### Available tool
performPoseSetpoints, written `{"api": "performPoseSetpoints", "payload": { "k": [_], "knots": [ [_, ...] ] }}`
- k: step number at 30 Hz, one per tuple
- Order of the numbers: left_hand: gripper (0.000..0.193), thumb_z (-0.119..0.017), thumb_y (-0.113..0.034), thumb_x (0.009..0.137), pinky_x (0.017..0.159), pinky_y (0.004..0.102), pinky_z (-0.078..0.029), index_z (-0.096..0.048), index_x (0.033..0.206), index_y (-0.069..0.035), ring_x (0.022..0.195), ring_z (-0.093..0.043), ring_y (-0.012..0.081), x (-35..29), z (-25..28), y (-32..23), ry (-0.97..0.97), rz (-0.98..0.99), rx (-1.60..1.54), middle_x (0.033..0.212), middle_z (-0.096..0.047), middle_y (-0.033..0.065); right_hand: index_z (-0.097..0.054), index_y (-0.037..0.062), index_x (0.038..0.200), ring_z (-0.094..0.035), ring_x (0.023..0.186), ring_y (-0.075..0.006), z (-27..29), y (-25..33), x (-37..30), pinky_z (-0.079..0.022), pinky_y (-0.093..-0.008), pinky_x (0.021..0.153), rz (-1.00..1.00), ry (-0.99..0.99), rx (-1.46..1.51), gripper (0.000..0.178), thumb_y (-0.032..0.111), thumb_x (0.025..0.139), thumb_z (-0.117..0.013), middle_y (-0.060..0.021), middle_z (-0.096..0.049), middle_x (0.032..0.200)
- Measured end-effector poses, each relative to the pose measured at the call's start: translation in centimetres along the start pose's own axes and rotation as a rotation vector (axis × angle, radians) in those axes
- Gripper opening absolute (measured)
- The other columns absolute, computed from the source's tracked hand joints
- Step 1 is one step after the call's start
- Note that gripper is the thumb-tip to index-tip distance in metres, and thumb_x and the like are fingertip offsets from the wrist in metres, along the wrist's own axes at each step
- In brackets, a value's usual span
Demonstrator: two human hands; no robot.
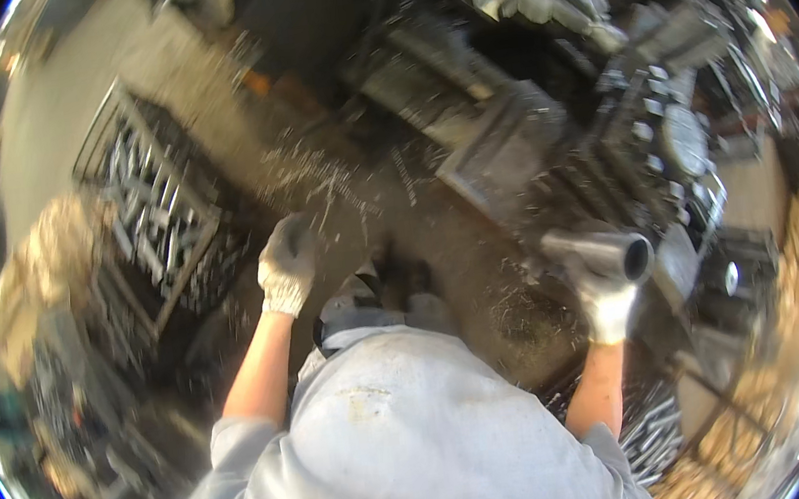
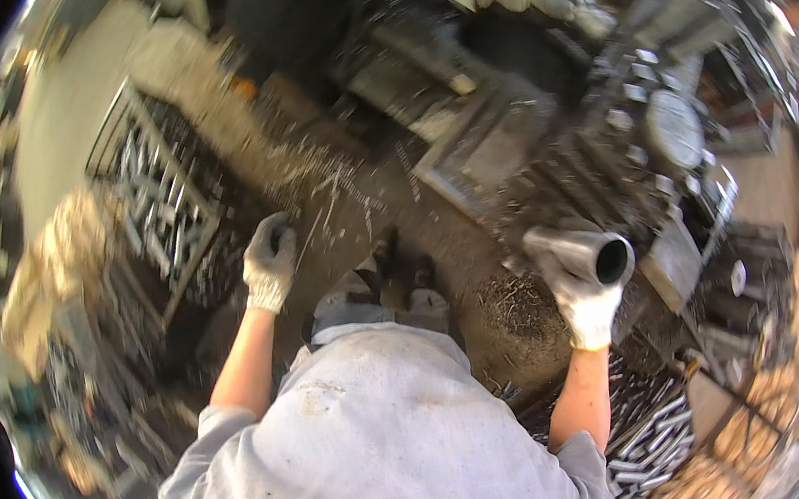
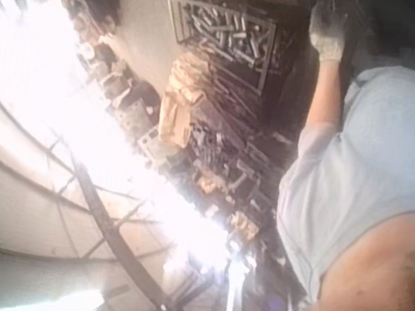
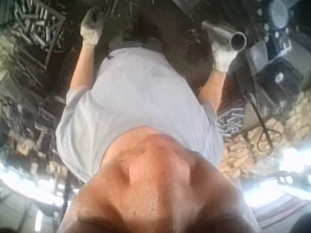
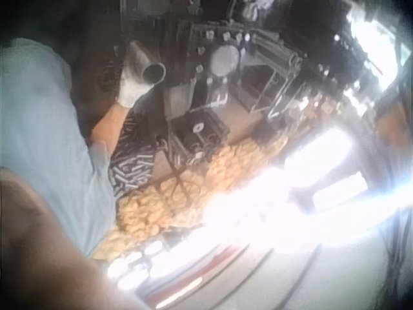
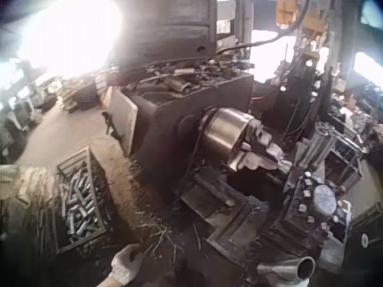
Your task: The person repeatedly loads cylindrical metal parts into a lathe chuck, operates the machine, and removes the finished parts. The person places the processed parts into a nearby bin.
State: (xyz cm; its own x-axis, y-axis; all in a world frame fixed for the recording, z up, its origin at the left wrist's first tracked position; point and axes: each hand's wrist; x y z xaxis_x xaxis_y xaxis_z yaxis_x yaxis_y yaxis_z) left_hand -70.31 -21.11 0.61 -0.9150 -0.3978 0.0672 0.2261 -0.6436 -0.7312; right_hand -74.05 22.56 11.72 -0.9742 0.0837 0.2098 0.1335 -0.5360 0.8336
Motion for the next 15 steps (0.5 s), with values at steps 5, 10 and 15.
{"api": "performPoseSetpoints", "payload": {
  "k": [5, 10, 15],
  "knots": [
    [0.033, -0.072, -0.025, 0.097, 0.090, 0.0418, -0.059, -0.072, 0.128, -0.013, 0.107, -0.076, 0.0343, -4.9, 2.7, 6.2, 0.174, 0.260, 0.203, 0.113, -0.079, 0.0167, -0.063, -0.0018, 0.134, -0.076, 0.095, -0.0217, -0.1, 1.0, -1.8, -0.064, -0.0314, 0.084, -0.227, 0.216, 0.259, 0.057, -0.010, 0.081, -0.082, -0.0140, -0.075, 0.116],
    [0.038, -0.070, -0.034, 0.098, 0.097, 0.0440, -0.058, -0.072, 0.130, -0.013, 0.115, -0.074, 0.0359, -12.8, 6.1, 11.4, 0.110, 0.477, 0.247, 0.120, -0.078, 0.0170, -0.061, -0.0018, 0.132, -0.075, 0.083, -0.0201, -5.0, 3.6, -2.1, -0.064, -0.0320, 0.075, -0.300, 0.539, 0.385, 0.058, -0.007, 0.080, -0.084, -0.0140, -0.076, 0.112],
    [0.048, -0.066, -0.041, 0.098, 0.105, 0.0472, -0.054, -0.071, 0.132, -0.008, 0.125, -0.068, 0.0421, -32.3, 9.9, 18.6, -0.052, 0.884, 0.102, 0.128, -0.074, 0.0232, -0.068, 0.0001, 0.125, -0.074, 0.098, -0.0177, -16.7, 7.1, -2.6, -0.063, -0.0323, 0.091, -0.230, 0.918, 0.371, 0.052, 0.001, 0.078, -0.092, -0.0085, -0.076, 0.112]
  ]
}}
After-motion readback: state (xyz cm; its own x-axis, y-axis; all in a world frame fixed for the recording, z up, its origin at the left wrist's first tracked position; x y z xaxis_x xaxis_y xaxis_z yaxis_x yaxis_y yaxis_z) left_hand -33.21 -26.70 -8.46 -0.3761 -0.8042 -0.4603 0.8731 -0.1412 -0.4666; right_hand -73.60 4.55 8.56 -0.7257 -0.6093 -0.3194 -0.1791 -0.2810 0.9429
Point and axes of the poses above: each hand's wrist, its own x-axis towards the middle knuckle, its own z-axis out of the back of the hand, y = z × x
